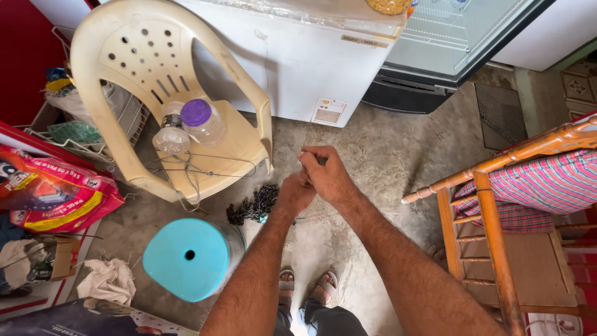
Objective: Mopping the floor in a grocery store and then interacting with objects on a counter.
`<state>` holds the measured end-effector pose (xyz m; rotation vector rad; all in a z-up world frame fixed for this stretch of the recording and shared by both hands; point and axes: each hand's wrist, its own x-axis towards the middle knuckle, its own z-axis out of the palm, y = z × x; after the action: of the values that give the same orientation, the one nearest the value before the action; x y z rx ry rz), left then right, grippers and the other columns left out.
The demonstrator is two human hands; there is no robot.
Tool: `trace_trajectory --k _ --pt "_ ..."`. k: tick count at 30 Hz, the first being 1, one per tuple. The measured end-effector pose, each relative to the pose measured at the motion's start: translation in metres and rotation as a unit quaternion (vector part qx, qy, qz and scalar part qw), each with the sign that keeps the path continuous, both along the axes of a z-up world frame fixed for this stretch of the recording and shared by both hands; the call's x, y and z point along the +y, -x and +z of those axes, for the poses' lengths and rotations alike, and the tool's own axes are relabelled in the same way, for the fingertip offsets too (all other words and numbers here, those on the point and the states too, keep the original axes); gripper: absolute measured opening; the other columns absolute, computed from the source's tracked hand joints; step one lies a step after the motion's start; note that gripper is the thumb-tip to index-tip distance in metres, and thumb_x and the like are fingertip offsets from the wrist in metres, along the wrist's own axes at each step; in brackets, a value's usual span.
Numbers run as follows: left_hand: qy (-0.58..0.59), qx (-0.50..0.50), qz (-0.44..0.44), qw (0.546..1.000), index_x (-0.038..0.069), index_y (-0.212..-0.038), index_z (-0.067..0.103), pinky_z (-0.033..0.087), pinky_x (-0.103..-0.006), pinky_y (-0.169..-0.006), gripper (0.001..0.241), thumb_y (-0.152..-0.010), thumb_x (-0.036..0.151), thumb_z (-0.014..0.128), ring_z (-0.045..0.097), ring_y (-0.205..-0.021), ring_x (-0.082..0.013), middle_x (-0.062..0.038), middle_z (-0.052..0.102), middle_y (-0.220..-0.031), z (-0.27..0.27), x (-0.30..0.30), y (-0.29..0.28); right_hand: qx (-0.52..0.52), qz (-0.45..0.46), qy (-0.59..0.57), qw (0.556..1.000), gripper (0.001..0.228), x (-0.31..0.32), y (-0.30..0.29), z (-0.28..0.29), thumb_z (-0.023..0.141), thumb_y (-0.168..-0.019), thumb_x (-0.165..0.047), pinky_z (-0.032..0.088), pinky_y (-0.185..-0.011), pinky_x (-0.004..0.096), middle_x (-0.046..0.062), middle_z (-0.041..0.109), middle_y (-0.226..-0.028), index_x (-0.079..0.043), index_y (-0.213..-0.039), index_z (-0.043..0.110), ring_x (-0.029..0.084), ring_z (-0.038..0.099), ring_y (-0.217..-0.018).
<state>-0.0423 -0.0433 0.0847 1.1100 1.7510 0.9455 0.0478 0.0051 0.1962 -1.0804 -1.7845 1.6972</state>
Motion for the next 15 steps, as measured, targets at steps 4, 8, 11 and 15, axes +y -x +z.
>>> trace_trajectory --k 4,8,11,15 --pt "0.087 0.045 0.027 0.995 0.0 -0.091 0.076 0.059 -0.0449 -0.083 0.038 -0.091 0.037 0.066 0.078 -0.087 -0.0334 -0.022 0.077 -0.087 -0.008 0.009 -0.013 0.0 0.003 -0.009 1.0 0.037 0.017 -0.009 -0.003 0.057 -0.101 -0.019 0.049 -0.054 0.031 -0.001 0.048 -0.056 -0.004 -0.067 0.057 0.01 0.047 -0.052" --pt "0.081 0.109 0.082 0.987 0.003 -0.093 0.079 0.059 -0.0499 -0.087 0.035 -0.09 0.036 0.067 0.073 -0.095 -0.0389 -0.023 0.075 -0.093 -0.035 0.047 -0.024 0.021 0.003 0.002 1.0 0.037 0.046 -0.016 -0.002 0.058 -0.099 -0.017 0.044 -0.051 0.032 -0.001 0.048 -0.054 -0.005 -0.064 0.055 0.011 0.045 -0.049" --pt "0.08 0.067 0.105 0.989 0.003 -0.095 0.078 0.058 -0.051 -0.087 0.036 -0.09 0.036 0.066 0.072 -0.097 -0.0391 -0.022 0.074 -0.097 -0.038 0.085 -0.038 0.005 -0.021 0.003 1.0 0.038 0.076 -0.022 0.009 0.058 -0.099 -0.017 0.044 -0.049 0.031 -0.002 0.046 -0.054 -0.007 -0.063 0.054 0.01 0.044 -0.048" --pt "0.039 0.01 0.136 0.99 0.001 -0.098 0.078 0.058 -0.0497 -0.087 0.04 -0.094 0.037 0.06 0.075 -0.096 -0.0368 -0.025 0.077 -0.097 -0.012 0.127 -0.059 0.002 -0.052 -0.042 0.998 0.042 0.114 -0.03 0.026 0.058 -0.101 -0.017 0.041 -0.047 0.031 -0.003 0.041 -0.052 -0.008 -0.06 0.051 0.01 0.039 -0.047"
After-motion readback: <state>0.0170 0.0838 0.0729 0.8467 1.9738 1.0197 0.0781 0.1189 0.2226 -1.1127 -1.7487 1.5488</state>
